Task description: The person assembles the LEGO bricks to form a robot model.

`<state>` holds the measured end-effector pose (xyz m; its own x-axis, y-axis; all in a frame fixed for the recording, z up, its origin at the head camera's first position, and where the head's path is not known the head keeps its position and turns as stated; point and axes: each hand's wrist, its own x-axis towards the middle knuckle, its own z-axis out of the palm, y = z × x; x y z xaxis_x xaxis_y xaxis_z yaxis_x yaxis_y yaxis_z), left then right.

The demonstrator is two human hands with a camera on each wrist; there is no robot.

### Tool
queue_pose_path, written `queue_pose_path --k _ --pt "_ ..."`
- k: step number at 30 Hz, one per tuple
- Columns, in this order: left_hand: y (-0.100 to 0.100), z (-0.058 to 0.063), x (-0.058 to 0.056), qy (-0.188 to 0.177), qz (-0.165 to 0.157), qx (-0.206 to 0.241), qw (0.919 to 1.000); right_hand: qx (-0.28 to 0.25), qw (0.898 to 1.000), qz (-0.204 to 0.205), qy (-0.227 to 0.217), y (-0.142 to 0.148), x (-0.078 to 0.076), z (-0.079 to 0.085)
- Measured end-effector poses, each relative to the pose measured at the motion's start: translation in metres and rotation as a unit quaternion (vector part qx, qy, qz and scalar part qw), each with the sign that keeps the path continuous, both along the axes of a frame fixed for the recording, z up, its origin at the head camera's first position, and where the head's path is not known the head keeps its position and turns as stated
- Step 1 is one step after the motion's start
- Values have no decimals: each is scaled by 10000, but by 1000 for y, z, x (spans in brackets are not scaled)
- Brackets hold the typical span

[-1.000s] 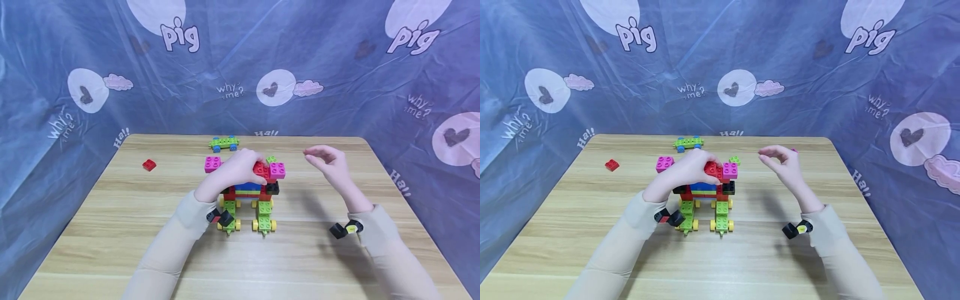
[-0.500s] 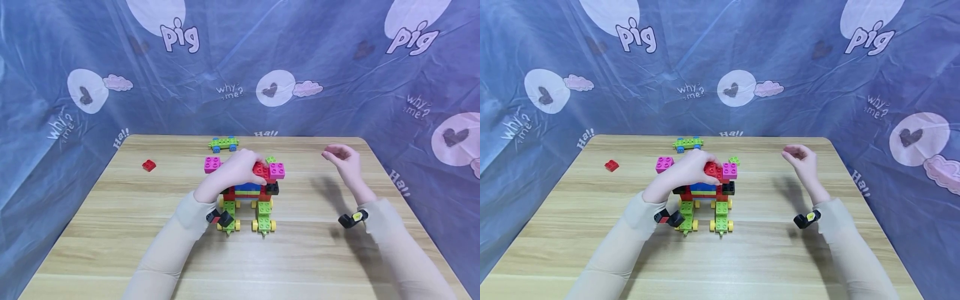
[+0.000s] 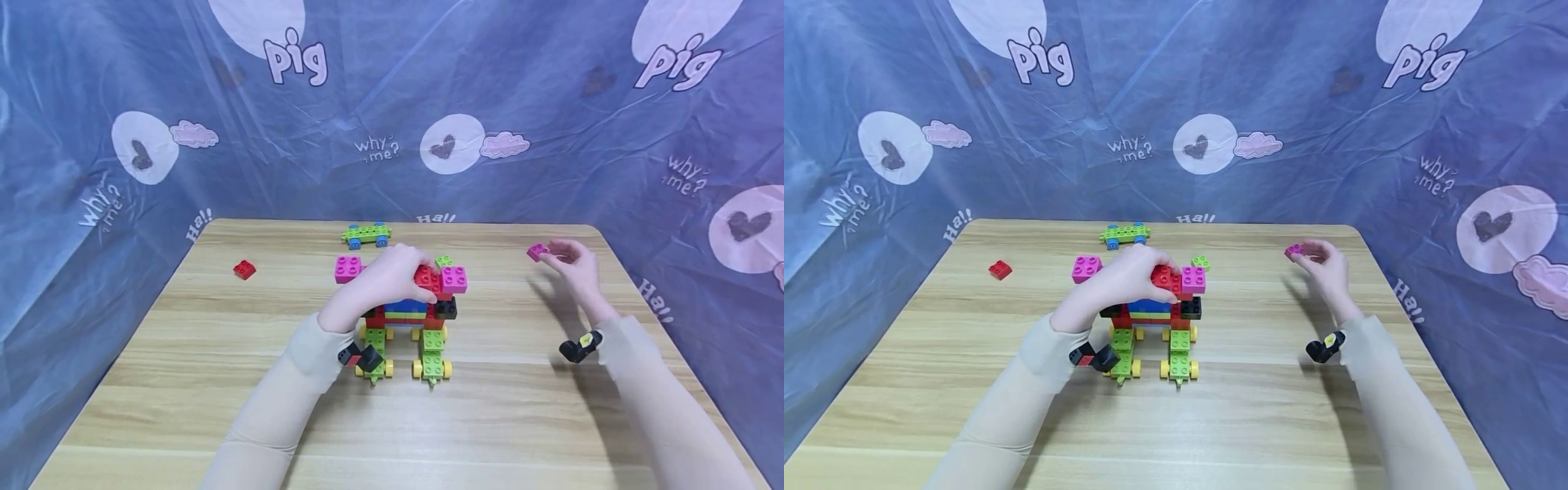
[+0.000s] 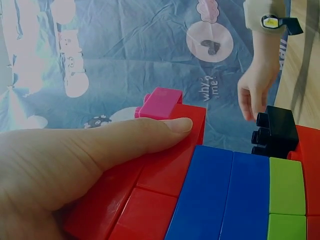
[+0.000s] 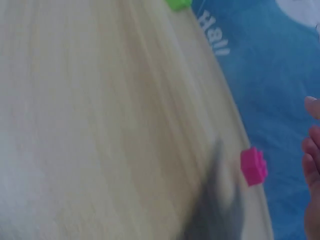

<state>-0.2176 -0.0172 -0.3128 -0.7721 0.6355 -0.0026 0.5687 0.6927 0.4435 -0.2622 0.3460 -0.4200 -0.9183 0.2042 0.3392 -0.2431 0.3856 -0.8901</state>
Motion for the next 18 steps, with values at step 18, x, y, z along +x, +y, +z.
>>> queue_pose_path --k 18 --pt "0 0 0 6 -29 65 10000 927 9884 -463 -1108 24 -34 -36"
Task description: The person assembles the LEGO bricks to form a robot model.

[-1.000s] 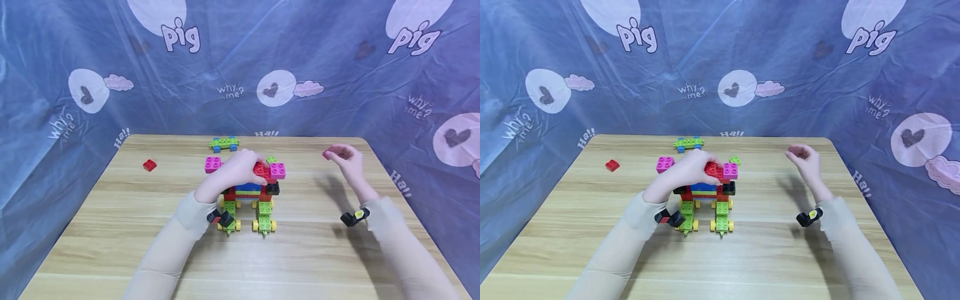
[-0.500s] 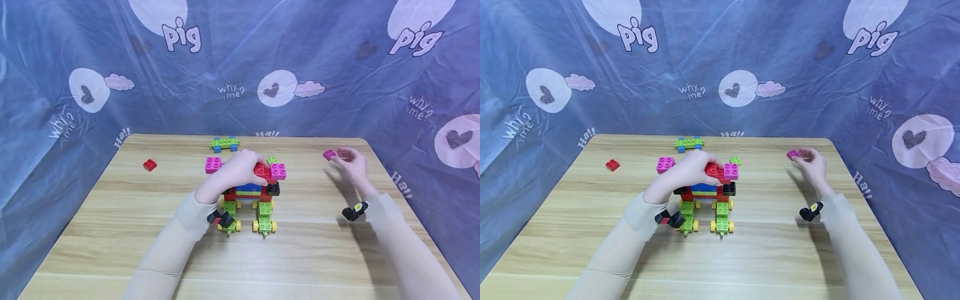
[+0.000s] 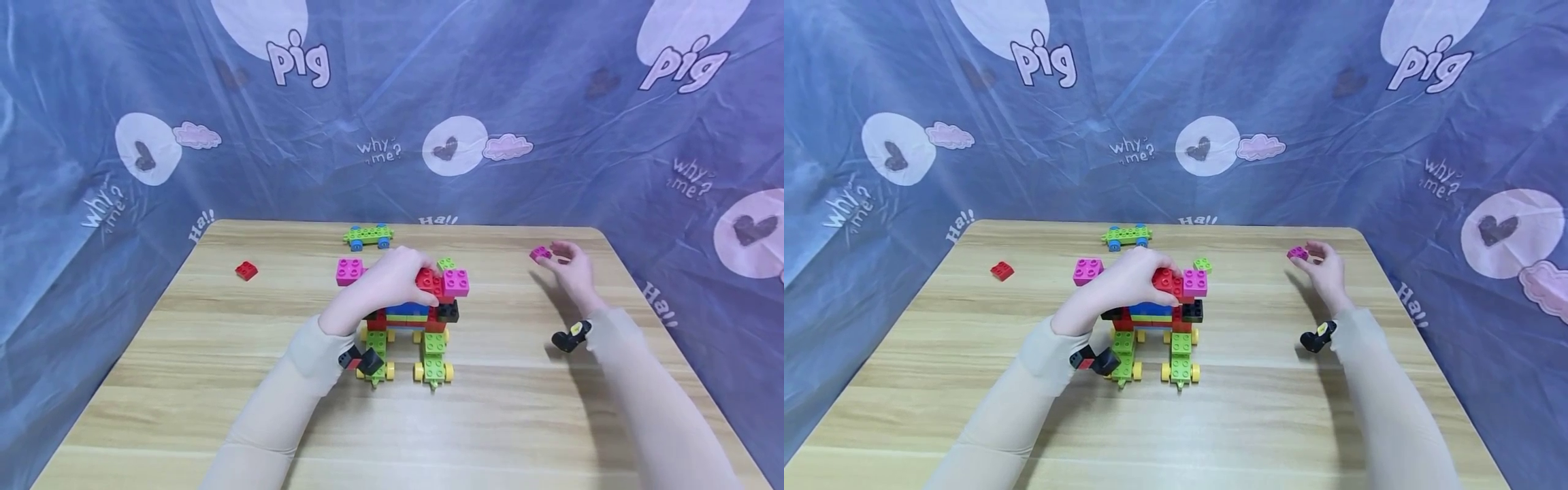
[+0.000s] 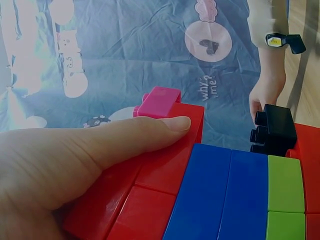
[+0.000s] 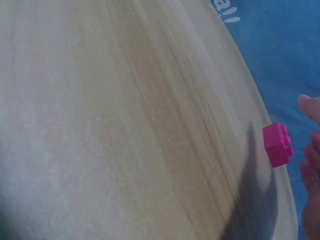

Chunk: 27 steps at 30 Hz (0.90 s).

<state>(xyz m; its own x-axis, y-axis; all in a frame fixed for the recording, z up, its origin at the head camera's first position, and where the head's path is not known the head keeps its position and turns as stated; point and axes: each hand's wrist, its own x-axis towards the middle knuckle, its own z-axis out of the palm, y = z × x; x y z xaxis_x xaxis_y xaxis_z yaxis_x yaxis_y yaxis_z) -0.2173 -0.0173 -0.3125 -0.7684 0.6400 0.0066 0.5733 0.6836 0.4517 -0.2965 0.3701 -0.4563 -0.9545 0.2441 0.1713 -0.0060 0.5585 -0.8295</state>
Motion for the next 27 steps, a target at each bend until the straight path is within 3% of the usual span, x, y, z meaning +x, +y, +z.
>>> queue_pose_path --k 18,27 --pt "0 -1 2 -103 83 -20 9999 -150 9985 254 -452 10 -15 -13" --pt "0 0 1 -52 44 -21 10000 282 9983 240 -452 10 -18 -21"
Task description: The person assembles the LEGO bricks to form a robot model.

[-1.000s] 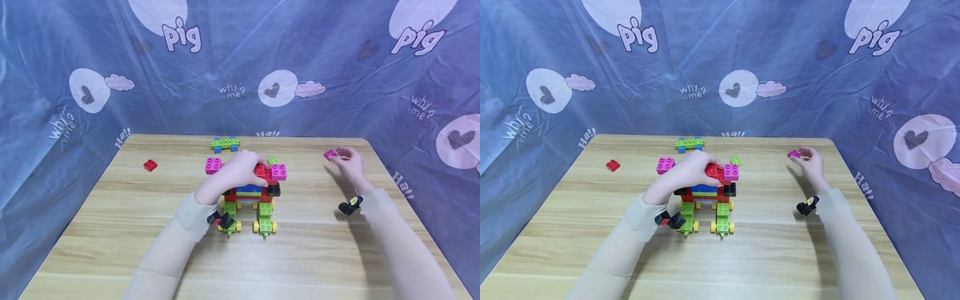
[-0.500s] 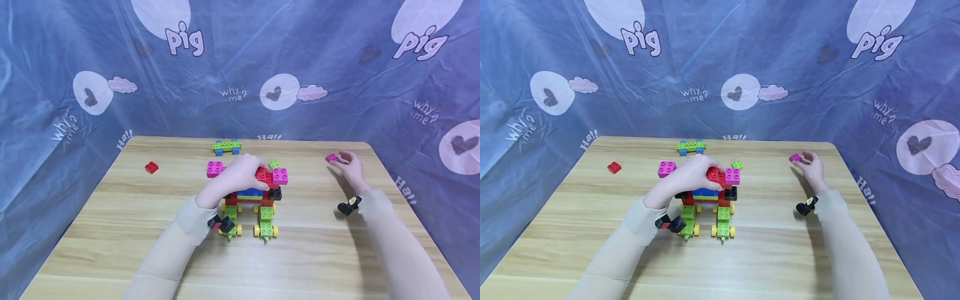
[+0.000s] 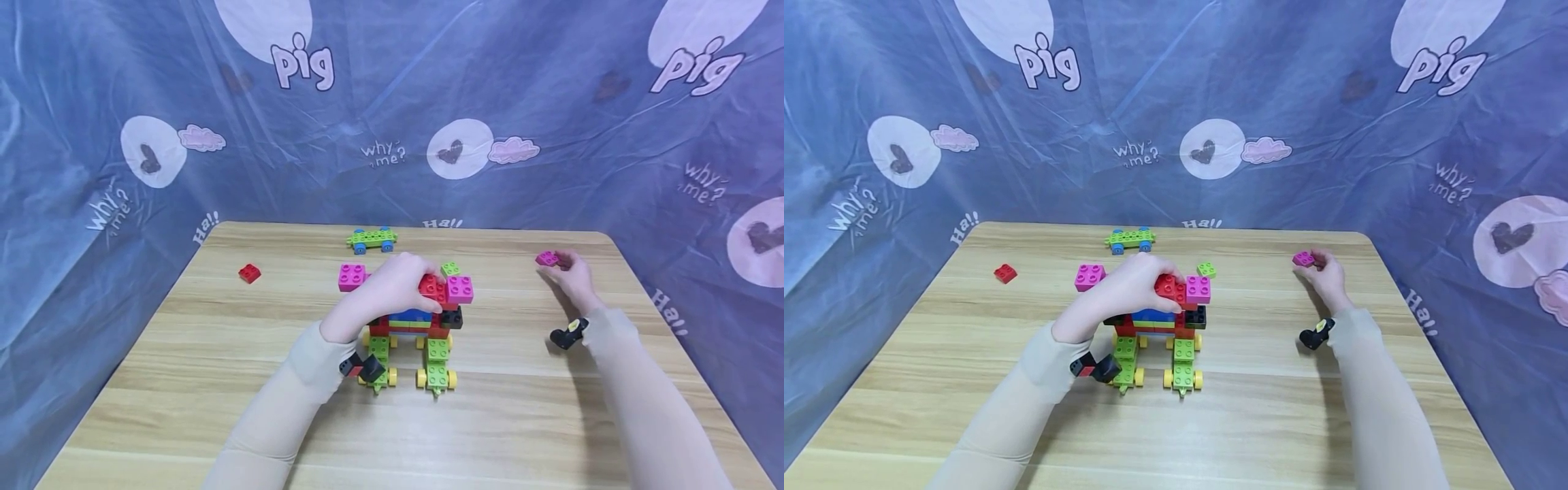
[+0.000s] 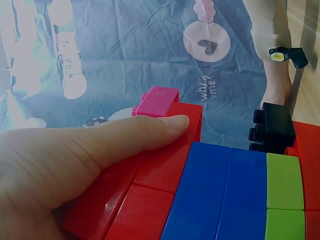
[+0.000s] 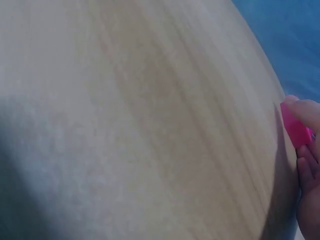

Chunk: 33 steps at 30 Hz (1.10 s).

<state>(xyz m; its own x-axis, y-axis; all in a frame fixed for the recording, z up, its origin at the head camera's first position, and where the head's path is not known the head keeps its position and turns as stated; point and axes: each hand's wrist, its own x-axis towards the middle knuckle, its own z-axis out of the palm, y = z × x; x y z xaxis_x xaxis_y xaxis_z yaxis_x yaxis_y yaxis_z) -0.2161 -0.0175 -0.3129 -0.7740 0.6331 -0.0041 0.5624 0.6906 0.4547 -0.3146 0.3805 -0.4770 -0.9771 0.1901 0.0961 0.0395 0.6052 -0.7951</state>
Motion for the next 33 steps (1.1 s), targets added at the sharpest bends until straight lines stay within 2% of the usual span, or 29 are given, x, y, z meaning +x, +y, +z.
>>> queue_pose_path --k 16,25,33 --pt "0 -2 -2 -1 8 -17 10000 487 9988 -12 53 -2 -4 -4" --pt "2 -1 -2 -31 0 3 10000 578 9983 -99 29 -1 -3 -3" --pt "1 -1 0 0 16 9 10000 777 9968 -4 194 -1 -4 -3"
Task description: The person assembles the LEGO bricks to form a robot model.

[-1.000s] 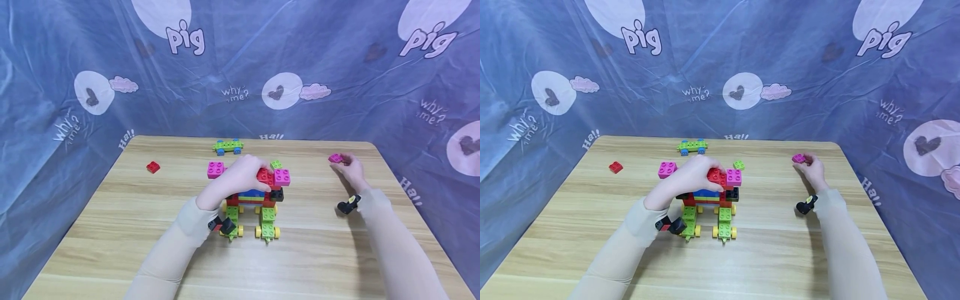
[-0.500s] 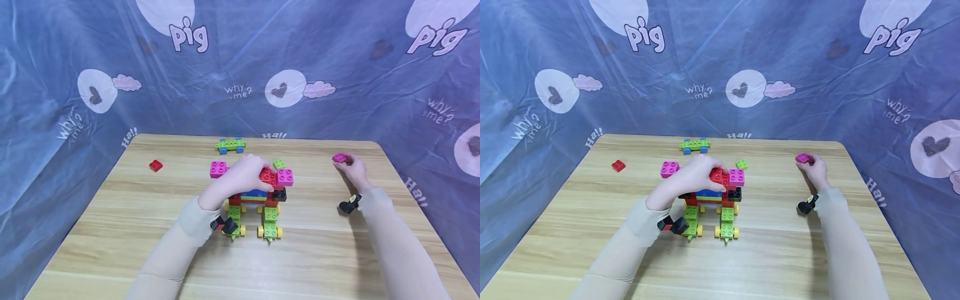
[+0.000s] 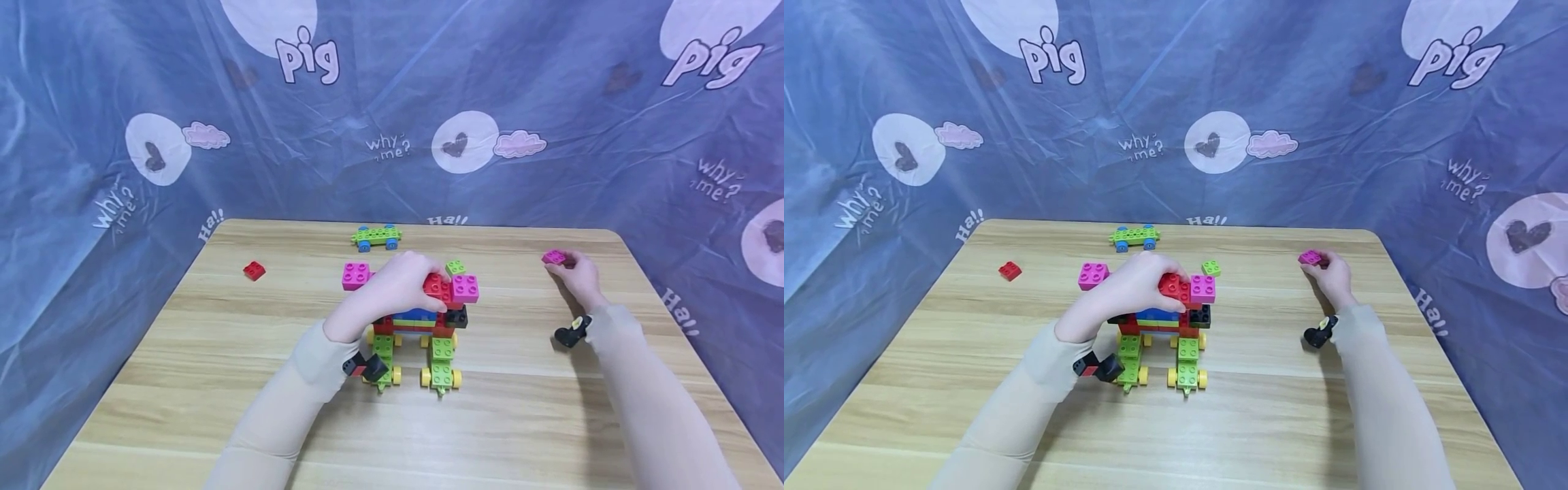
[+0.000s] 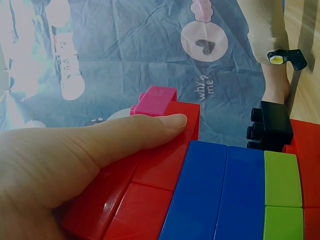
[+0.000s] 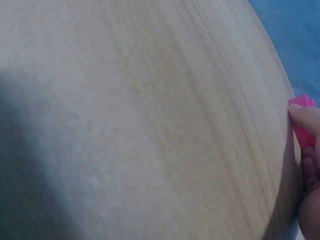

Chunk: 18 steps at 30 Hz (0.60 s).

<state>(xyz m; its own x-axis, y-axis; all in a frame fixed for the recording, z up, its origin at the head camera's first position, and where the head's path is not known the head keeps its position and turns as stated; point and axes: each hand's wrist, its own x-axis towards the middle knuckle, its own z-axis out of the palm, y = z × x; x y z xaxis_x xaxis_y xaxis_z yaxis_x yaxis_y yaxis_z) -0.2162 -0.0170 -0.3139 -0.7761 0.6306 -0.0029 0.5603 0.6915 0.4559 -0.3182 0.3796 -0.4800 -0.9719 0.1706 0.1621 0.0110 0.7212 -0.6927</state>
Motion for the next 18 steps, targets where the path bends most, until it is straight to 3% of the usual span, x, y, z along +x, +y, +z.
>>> queue_pose_path --k 18 --pt "0 0 -1 -43 2 -58 10000 -174 9968 637 -460 13 -3 6"
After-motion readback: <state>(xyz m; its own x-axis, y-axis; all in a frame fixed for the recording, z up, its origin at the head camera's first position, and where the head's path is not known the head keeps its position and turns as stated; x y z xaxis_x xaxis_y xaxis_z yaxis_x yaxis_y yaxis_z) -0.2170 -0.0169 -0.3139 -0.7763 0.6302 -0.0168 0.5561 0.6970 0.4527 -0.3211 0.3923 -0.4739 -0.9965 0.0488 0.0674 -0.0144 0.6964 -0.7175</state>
